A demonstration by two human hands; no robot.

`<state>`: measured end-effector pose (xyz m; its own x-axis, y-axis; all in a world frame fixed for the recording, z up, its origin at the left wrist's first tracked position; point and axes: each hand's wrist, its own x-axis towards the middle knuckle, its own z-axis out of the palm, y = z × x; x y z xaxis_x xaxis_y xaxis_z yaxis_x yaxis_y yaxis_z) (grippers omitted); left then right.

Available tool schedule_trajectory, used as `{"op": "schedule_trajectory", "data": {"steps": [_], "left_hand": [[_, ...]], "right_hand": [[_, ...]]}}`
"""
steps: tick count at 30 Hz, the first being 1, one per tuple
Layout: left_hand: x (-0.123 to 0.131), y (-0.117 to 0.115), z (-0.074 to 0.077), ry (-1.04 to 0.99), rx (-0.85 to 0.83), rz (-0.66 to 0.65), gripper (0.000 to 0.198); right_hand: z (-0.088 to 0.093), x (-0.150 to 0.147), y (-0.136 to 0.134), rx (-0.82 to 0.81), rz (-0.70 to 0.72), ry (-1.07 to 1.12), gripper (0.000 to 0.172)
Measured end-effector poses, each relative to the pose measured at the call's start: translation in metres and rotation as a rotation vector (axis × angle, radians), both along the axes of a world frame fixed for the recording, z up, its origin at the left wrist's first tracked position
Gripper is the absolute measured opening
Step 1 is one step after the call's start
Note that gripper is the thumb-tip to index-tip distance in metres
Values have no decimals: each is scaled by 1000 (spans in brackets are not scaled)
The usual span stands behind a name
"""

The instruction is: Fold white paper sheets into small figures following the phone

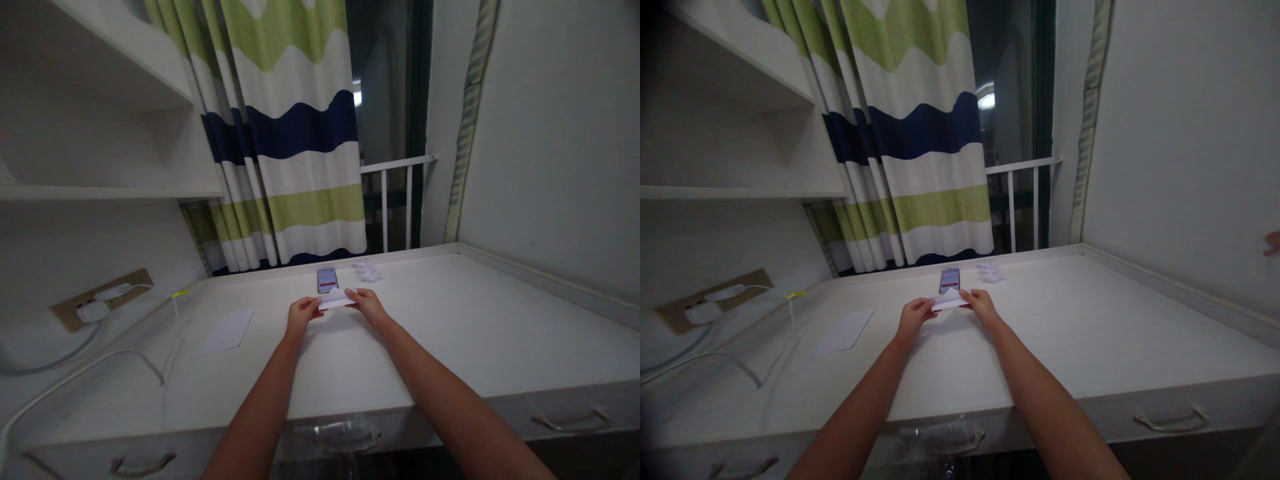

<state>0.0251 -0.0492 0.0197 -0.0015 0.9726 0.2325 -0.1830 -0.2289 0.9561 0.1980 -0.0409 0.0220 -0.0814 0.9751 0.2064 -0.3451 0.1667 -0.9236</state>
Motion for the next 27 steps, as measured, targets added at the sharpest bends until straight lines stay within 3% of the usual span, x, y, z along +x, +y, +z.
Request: {"op": "schedule_trajectory", "data": {"steps": [17,23,27], "left_hand": [[1,-1,0,15,-3,27,33],[4,-4,1,57,-19,-74,38],[5,-1,-3,38,-33,-32,34]], "right_hand": [[-4,-2,4,-17,-27,-37,36],[-7,-10,2,2,-1,-63,36],[-6,-12,-1,14,10,-63,35]]}}
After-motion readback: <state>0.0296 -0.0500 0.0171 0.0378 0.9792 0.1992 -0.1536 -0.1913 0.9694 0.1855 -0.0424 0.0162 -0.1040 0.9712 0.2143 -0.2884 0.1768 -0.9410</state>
